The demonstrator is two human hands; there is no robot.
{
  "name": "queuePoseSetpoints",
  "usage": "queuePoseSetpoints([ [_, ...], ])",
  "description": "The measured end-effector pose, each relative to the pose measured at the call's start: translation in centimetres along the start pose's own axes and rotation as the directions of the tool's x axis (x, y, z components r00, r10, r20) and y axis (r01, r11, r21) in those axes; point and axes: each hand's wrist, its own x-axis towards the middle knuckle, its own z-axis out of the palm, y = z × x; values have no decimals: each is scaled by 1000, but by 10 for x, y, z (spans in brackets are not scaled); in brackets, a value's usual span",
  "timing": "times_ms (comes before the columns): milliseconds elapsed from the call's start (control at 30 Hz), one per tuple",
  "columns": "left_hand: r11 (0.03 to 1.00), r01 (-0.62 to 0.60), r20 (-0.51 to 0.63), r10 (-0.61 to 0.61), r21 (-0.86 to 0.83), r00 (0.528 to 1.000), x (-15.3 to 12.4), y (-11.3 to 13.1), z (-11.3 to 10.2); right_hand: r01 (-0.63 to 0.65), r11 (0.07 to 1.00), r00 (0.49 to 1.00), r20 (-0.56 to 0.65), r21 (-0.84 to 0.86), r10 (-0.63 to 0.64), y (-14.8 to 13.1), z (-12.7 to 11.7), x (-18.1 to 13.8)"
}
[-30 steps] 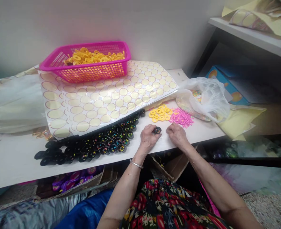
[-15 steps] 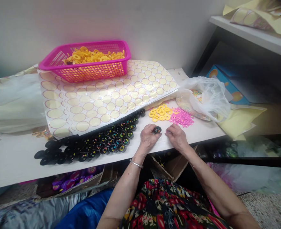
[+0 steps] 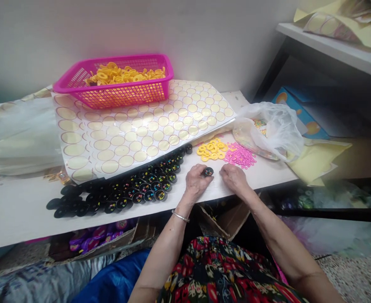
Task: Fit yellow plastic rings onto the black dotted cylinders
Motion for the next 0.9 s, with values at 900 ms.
queuePoseSetpoints([
  [900,999,35,10,-34,-1,999,-1,4,-2,281,922,914,-366,266,-173,4,10,-4],
])
